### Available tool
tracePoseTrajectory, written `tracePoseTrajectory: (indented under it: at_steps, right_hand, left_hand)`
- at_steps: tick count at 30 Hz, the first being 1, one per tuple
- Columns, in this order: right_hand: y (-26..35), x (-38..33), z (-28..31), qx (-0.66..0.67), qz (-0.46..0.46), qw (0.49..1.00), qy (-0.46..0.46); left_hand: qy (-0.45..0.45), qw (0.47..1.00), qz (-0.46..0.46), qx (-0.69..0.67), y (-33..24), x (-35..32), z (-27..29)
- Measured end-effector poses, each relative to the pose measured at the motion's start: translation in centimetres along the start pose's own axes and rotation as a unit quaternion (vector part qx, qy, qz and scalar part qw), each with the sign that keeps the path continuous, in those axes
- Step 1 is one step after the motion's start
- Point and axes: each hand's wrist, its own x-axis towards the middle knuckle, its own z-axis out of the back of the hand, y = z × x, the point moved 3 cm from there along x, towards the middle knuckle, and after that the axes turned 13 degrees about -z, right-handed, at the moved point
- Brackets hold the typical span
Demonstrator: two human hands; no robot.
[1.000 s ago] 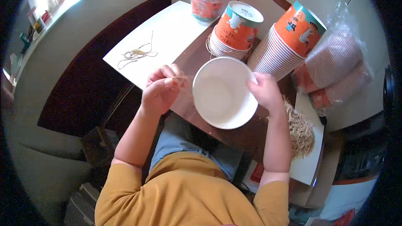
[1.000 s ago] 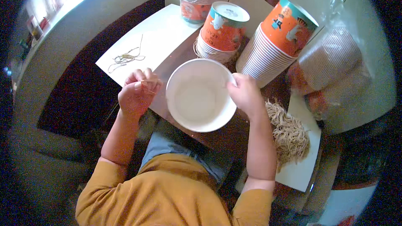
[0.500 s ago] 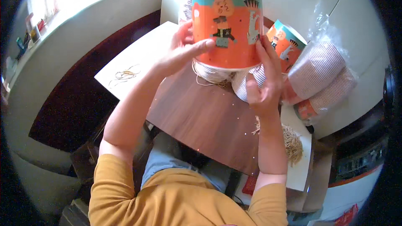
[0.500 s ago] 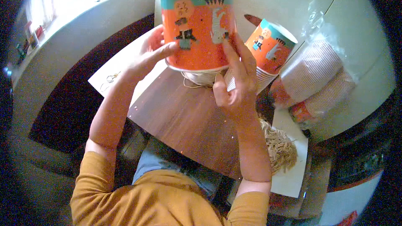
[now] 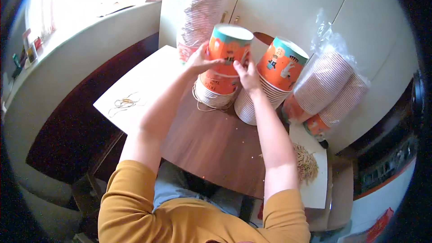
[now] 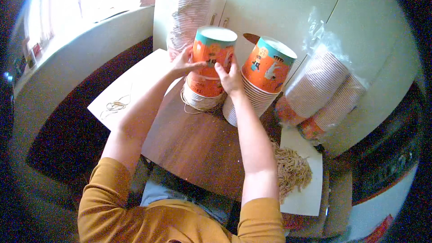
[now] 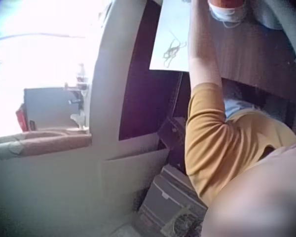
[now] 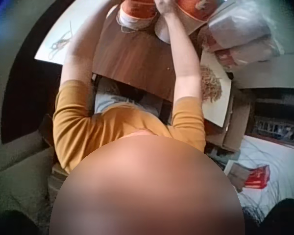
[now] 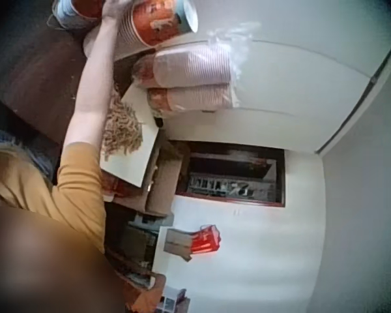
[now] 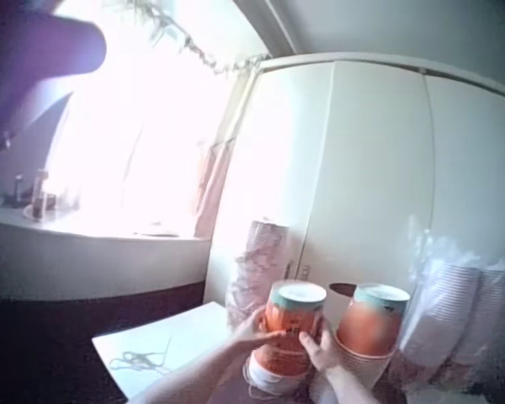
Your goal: Attaching carrying strings to printed paper buckets by threading them through pre-punched holes.
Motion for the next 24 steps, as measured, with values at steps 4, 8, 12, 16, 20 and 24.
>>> tracePoseTrajectory:
  at_steps: [4, 8, 12, 16, 20, 24]
  right_hand:
    - [-3.8, -2.1, -0.5, -0.100, -0.086, 0.991, 0.030]
    - [-4.8, -7.5, 1.5, -0.328, -0.265, 0.903, 0.084]
    - [4.5, -9.1, 3.3, -0.402, 0.049, 0.906, -0.122]
    - [14.4, -6.8, 9.7, -0.571, 0.178, 0.739, -0.311]
    - [14.0, -2.0, 14.4, -0.581, 0.041, 0.787, -0.206]
    - [13.0, 1.1, 15.6, -0.501, -0.040, 0.848, -0.168]
  left_hand:
    - [-0.050, 0.989, 0.010, -0.135, 2.9, -4.7, -3.3]
    - [-0.011, 0.993, 0.062, -0.101, -0.8, -6.9, -5.6]
    - [0.053, 0.966, 0.084, 0.237, 0.2, -11.1, -3.1]
    - [0.050, 0.973, -0.013, 0.227, -3.7, -14.9, -4.8]
    - [0.138, 0.988, -0.023, 0.070, -9.6, -17.2, -8.8]
    - [0.136, 0.990, 0.032, -0.035, -14.1, -19.9, -10.7]
